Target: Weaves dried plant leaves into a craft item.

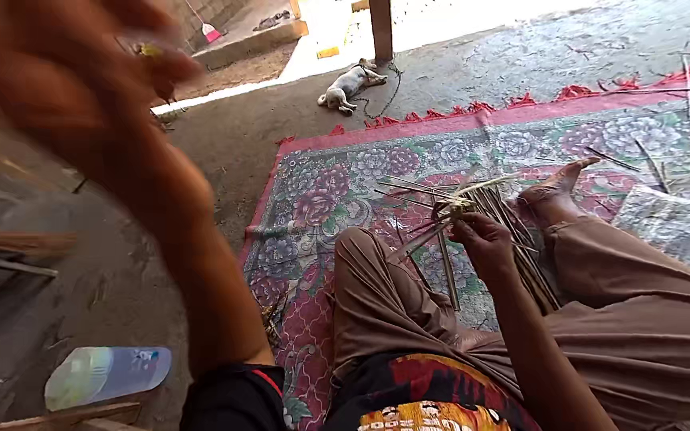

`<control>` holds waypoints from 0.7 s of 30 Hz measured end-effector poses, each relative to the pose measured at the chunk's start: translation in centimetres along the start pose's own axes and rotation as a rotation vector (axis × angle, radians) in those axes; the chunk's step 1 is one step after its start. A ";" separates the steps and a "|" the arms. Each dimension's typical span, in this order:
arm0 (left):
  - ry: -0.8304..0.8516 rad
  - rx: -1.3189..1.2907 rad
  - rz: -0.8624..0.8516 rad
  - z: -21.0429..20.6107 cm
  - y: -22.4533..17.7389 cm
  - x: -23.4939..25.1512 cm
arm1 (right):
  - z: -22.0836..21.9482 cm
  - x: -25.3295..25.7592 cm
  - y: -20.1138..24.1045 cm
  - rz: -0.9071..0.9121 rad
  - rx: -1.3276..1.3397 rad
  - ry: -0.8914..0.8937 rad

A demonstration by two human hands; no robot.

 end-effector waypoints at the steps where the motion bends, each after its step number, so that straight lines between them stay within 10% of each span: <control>1: 0.097 -0.059 0.238 -6.3 1.2 -4.2 | -0.7 -0.5 0.3 0.002 -0.010 0.012; 7: 0.451 -0.331 0.929 -24.3 5.9 -24.5 | -3.8 -1.8 1.5 0.022 -0.029 0.103; 21: 0.293 -0.527 1.017 -24.0 5.8 -27.0 | -6.5 -2.0 1.2 -0.016 -0.002 0.310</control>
Point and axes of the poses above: each hand's wrist, its own x-axis towards the middle knuckle, its own z-axis out of the back of the hand, y = z × x, the point moved 9 cm from there along x, towards the middle knuckle
